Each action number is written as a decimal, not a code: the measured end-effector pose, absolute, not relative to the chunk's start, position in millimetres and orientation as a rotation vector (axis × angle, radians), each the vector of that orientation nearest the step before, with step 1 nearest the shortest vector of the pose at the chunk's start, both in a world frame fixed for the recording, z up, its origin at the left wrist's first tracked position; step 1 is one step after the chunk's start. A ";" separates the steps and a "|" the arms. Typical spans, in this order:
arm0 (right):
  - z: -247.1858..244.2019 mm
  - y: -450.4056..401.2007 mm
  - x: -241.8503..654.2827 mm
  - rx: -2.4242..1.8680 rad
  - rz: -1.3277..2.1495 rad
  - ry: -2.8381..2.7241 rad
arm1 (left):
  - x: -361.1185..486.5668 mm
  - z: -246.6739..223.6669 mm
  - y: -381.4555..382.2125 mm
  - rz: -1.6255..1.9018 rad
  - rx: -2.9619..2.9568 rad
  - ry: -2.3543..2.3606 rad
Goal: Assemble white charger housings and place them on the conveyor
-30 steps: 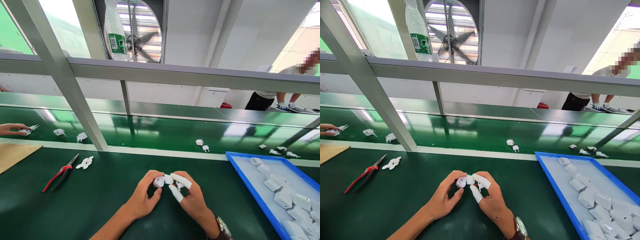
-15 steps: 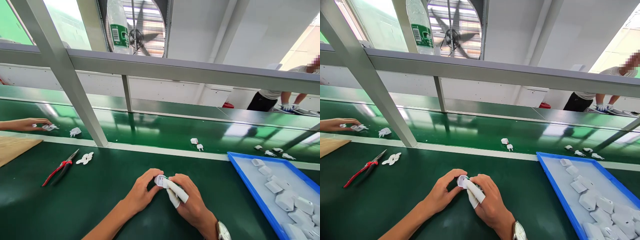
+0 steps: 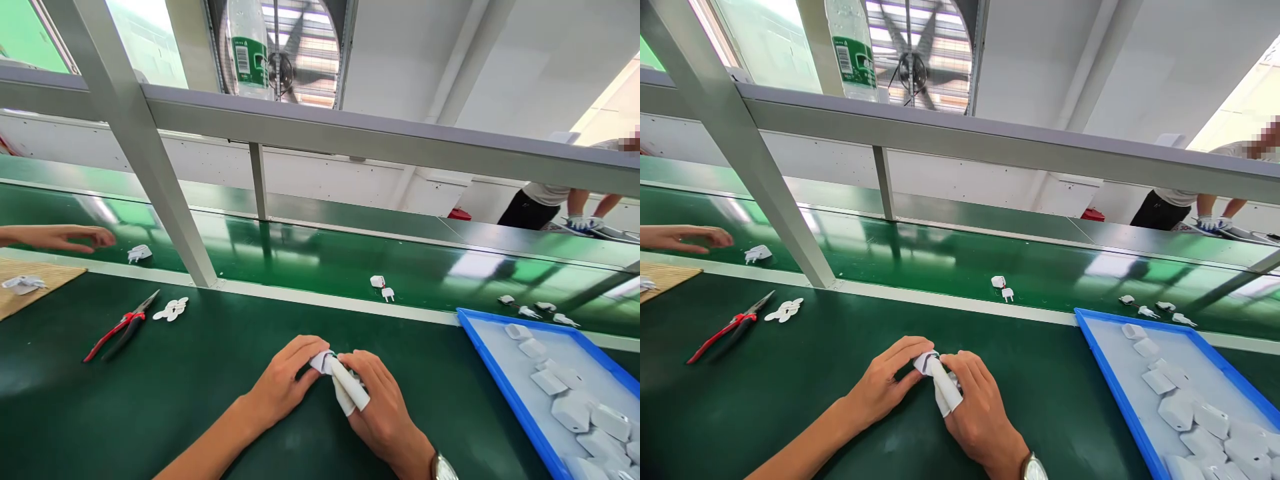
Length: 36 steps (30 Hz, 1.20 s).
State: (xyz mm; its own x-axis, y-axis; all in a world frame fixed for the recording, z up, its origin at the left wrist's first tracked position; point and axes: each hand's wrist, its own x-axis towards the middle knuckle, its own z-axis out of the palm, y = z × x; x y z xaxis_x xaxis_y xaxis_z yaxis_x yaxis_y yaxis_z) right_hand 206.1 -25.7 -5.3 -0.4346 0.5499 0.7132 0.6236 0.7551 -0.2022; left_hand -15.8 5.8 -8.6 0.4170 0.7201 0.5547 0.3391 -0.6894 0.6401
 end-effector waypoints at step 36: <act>-9.9 -12.5 192.2 -0.898 1.646 -1.075 | -0.6 -13.0 -5.2 1.444 2.379 0.892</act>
State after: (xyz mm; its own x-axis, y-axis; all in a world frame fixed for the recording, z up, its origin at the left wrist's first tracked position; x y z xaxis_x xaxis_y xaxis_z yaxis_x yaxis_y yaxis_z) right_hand 192.2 -12.5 -9.9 -0.2882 0.9543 -0.0795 -0.3111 -0.1718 -0.9347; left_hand -0.6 -5.2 -13.0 0.3334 0.5987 0.7283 0.3837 -0.7918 0.4753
